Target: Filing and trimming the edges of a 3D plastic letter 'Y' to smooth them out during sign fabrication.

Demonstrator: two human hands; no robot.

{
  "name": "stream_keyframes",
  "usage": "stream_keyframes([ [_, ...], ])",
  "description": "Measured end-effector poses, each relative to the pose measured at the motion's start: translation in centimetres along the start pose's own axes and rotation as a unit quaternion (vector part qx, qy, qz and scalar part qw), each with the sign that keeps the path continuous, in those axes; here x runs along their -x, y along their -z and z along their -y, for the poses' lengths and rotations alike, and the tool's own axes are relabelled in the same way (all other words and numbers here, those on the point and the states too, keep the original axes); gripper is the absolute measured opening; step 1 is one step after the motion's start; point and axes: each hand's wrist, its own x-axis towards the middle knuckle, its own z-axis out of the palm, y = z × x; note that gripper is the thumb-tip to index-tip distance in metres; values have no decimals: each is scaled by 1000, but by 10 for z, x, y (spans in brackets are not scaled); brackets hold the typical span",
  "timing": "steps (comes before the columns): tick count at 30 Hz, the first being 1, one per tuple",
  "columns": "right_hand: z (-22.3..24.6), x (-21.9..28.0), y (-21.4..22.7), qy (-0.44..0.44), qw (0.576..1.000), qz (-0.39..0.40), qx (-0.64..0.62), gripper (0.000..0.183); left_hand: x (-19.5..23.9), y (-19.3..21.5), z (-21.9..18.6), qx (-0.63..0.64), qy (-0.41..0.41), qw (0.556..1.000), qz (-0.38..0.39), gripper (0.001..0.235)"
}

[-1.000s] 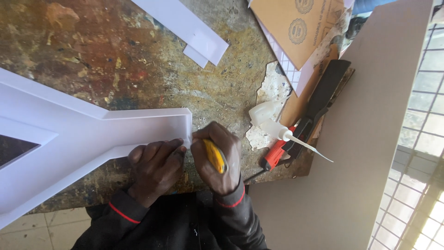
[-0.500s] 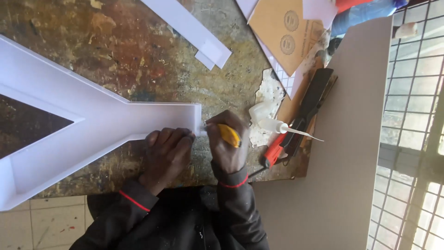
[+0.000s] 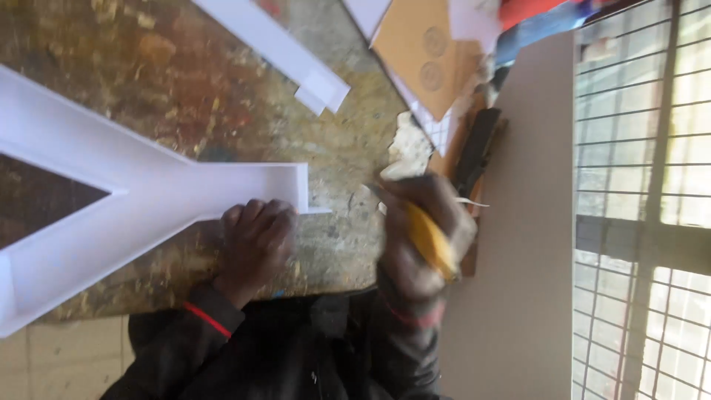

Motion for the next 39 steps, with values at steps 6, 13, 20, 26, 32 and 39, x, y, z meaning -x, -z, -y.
stream_keyframes([
  [6, -126, -9, -72, 64, 987, 115, -91, 83, -2, 12, -4, 11, 4, 1000, 2, 18],
  [13, -153, 85, -84, -15, 988, 108, -111, 41, -4, 5, -2, -8, -2, 1000, -30, 16],
  [20, -186, 97, -105, 91, 988, 123, -38, 14, -6, 6, -6, -24, -15, 998, -57, 19],
  [26, -197, 103, -119, 111, 991, 60, -52, 9, -10, 9, -11, -24, -10, 998, -49, 20],
  [32, -180, 96, -113, 136, 986, 53, -82, 10, -11, 5, -13, -12, -7, 997, -69, 21],
  [39, -175, 98, -113, 136, 987, 38, -72, 13, -14, 7, -15, -12, -3, 998, -64, 20],
])
